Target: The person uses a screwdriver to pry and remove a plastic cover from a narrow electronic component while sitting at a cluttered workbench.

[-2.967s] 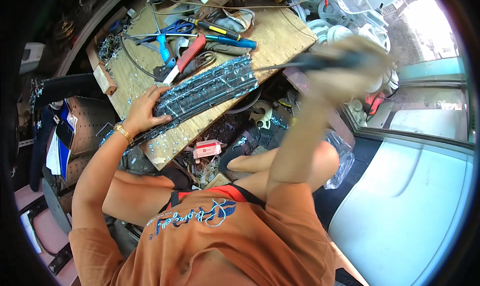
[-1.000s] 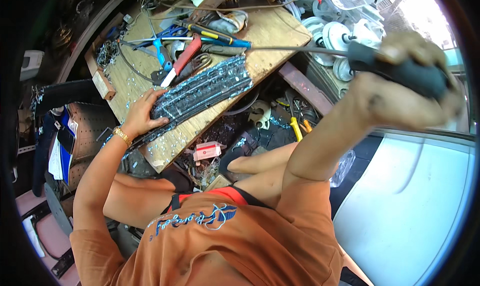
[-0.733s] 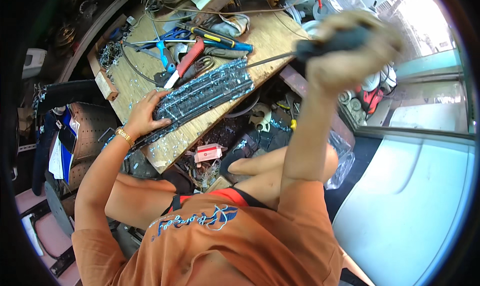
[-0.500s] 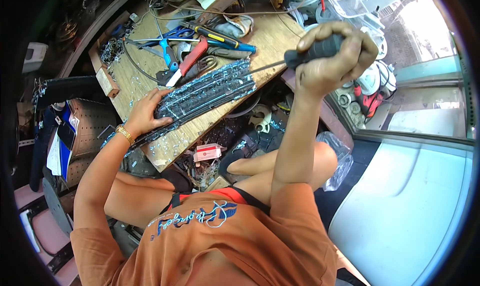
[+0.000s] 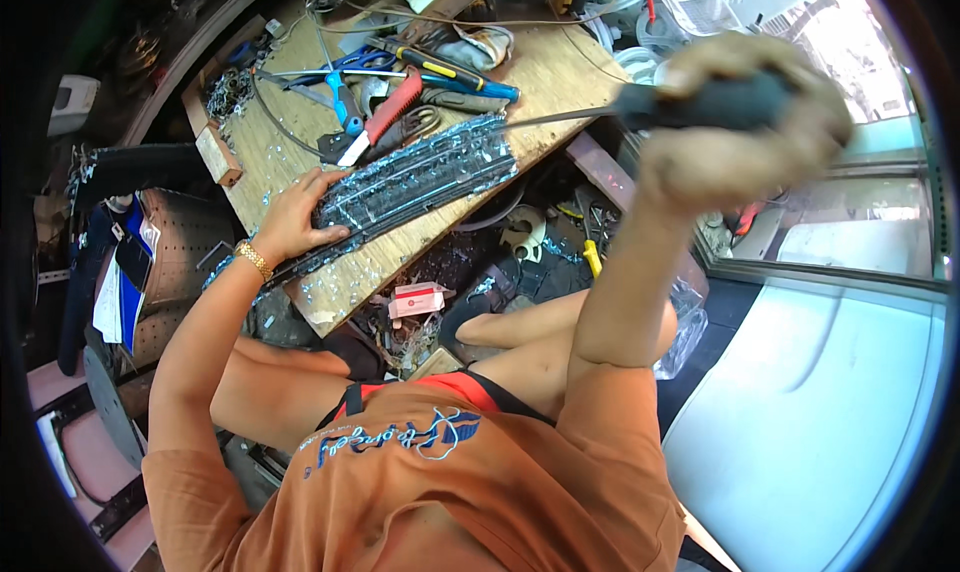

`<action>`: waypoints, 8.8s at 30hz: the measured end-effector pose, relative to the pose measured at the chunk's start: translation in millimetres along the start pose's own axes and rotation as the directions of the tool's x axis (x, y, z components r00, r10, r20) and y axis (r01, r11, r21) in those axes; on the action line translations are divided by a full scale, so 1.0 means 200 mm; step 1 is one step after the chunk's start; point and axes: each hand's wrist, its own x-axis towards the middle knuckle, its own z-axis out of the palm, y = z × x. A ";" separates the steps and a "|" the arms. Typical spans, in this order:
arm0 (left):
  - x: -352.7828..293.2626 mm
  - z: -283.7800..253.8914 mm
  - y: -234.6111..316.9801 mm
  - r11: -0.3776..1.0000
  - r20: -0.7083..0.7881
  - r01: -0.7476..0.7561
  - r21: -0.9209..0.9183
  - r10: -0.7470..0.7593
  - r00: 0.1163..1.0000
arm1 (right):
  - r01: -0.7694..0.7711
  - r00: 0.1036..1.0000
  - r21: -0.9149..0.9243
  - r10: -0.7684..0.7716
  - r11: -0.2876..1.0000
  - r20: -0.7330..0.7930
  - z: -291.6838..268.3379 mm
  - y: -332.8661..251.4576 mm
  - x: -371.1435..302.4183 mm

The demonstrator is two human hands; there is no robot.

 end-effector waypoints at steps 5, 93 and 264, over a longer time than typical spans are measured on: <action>0.02 -0.04 0.07 0.992 0.078 0.048 -0.118 -0.039 0.996 | 0.100 0.980 -0.266 -0.141 0.959 -0.138 0.12 0.21 -0.23; 0.24 0.08 0.15 0.983 0.008 -0.174 0.052 0.174 0.985 | -0.045 0.487 -0.911 0.805 0.409 0.337 -0.63 -0.04 -1.81; 0.50 0.17 0.55 0.981 -0.284 -0.175 -0.086 0.144 0.948 | 0.021 0.551 -0.869 0.720 0.494 0.423 -0.91 0.48 -1.60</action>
